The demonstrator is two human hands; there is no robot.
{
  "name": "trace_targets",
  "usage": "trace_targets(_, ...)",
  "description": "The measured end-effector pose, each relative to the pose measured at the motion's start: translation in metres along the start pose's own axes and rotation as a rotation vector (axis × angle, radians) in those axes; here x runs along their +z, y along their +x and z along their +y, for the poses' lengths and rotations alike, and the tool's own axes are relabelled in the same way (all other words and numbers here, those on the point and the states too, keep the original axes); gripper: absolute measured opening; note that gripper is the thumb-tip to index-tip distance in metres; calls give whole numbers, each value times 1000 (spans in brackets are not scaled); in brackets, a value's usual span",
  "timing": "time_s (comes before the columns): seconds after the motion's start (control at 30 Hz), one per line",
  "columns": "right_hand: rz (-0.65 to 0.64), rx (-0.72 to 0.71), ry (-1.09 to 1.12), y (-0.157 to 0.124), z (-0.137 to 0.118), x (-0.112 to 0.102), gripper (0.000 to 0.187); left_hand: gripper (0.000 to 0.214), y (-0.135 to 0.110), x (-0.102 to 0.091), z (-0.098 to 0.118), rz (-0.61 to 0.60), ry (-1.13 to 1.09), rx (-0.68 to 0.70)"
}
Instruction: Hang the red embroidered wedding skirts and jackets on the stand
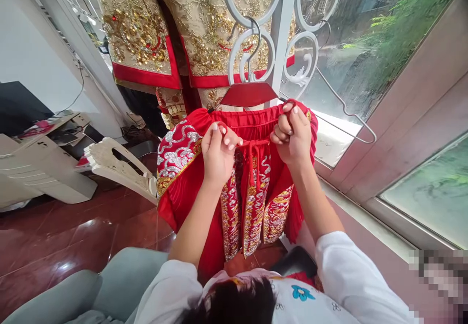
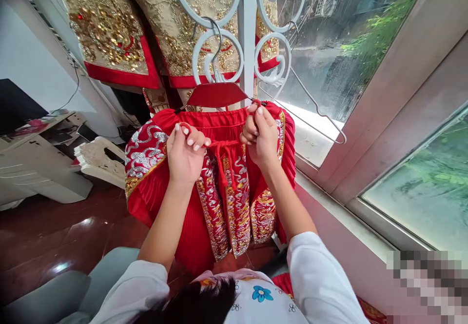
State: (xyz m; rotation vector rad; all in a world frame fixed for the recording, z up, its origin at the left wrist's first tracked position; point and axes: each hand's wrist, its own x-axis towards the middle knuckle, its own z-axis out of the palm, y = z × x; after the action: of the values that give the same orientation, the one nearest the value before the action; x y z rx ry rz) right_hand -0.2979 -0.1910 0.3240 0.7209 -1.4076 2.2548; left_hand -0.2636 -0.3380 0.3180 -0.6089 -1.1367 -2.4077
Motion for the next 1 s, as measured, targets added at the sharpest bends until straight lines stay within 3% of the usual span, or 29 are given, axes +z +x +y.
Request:
trace_targets(0.13,-104,53,-63,16,-19,-1,26,32,6,0,21,-79,-33,-153)
trace_targets(0.27,-128,98,-157,24,-25,-5,28,37,6,-6,33,-120,107,-197)
trace_targets(0.37,-95,136,-223,25,-11,-12,29,40,6,-16,25,-129,229,-155)
trace_targets(0.5,-54,147,-235,20,9,-25,29,35,3,-35,11,-141,358,20)
trace_targets(0.63,102,77,-282,11,5,-43,26,27,-6,-52,13,-82,749,269)
trace_targets(0.8,346,176,-318,-12,0,-62,32,8,-26,-47,24,45,1355,577)
trace_targets(0.87,457,179,-309,-27,5,-61,38,12,-37,-42,23,117,1449,614)
trace_targets(0.93,571,90,-399,-46,12,-51,38,22,-51,-39,15,200,1431,601)
trace_targets(1.0,592,-66,-579,-66,19,-31,32,14,-65,-38,1,171,1358,448)
